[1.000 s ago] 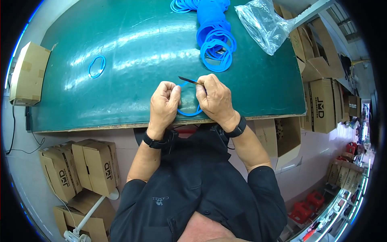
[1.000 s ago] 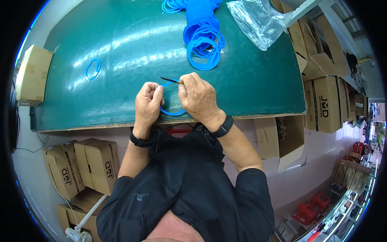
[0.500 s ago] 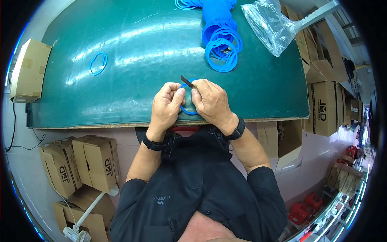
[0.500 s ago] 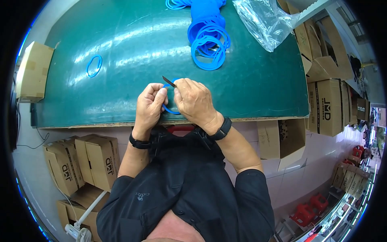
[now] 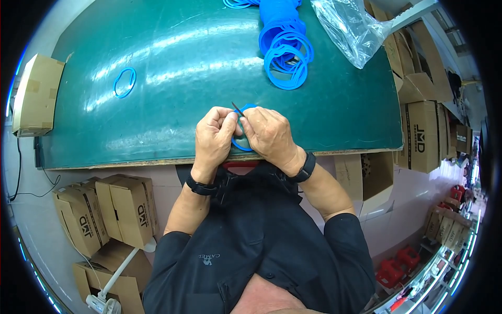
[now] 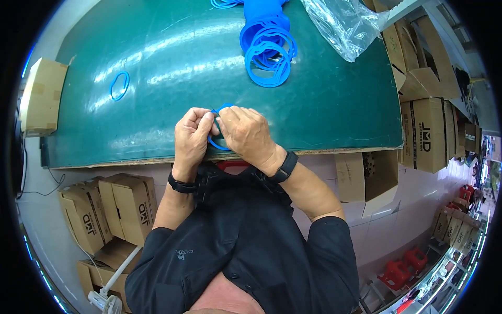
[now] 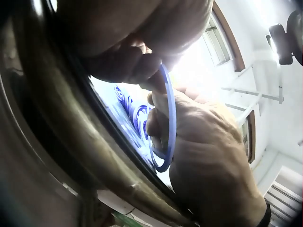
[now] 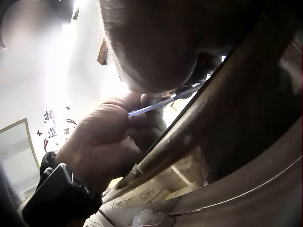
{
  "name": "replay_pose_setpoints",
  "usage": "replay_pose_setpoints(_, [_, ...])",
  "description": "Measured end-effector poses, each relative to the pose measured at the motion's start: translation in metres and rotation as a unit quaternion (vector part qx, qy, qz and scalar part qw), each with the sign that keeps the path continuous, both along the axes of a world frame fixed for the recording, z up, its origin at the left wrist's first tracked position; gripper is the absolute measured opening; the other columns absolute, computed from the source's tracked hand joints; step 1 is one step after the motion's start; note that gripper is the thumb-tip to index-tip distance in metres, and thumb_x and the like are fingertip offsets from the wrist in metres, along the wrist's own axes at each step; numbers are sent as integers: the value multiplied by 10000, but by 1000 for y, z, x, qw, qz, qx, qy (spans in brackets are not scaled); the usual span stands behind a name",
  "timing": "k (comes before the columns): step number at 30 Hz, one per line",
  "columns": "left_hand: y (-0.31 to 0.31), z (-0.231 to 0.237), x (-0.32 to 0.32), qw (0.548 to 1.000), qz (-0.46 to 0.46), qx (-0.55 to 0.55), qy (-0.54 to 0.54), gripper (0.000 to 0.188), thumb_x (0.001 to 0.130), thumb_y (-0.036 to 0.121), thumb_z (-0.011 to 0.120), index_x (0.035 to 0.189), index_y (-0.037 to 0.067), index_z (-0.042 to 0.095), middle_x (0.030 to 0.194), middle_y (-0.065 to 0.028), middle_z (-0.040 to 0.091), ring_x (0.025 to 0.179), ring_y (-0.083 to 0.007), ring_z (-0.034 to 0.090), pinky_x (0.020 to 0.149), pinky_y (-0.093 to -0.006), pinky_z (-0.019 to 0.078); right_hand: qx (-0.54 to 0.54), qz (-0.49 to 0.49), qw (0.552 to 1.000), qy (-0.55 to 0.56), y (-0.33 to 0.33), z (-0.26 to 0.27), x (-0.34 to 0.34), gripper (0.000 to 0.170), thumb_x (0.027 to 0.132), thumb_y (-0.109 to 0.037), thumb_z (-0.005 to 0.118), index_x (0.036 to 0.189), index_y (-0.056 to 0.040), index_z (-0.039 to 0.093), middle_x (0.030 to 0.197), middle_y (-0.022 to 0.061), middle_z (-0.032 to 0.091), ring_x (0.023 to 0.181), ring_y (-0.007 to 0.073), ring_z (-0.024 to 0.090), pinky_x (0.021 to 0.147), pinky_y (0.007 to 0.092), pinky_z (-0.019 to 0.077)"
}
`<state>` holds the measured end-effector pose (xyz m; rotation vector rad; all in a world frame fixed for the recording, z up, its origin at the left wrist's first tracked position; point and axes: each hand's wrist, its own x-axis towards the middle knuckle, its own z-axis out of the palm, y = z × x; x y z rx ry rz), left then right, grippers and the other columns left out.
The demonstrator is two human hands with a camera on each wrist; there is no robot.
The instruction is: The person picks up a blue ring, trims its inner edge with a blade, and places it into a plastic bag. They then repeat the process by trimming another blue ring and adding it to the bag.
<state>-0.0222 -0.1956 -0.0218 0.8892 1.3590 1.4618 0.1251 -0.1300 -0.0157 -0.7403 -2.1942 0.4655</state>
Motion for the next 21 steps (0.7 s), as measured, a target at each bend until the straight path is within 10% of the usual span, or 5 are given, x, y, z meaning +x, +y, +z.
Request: replay_pose_setpoints(21, [-1, 4, -7, 999, -10, 0, -37, 115, 1030, 87, 608, 1032, -26, 629, 762, -26, 653, 684, -65, 591, 631, -203, 469, 30, 14, 999, 14, -3, -2, 3, 110, 862, -33, 702, 862, -45, 593, 723, 119, 587, 646, 325, 610, 588, 424, 487])
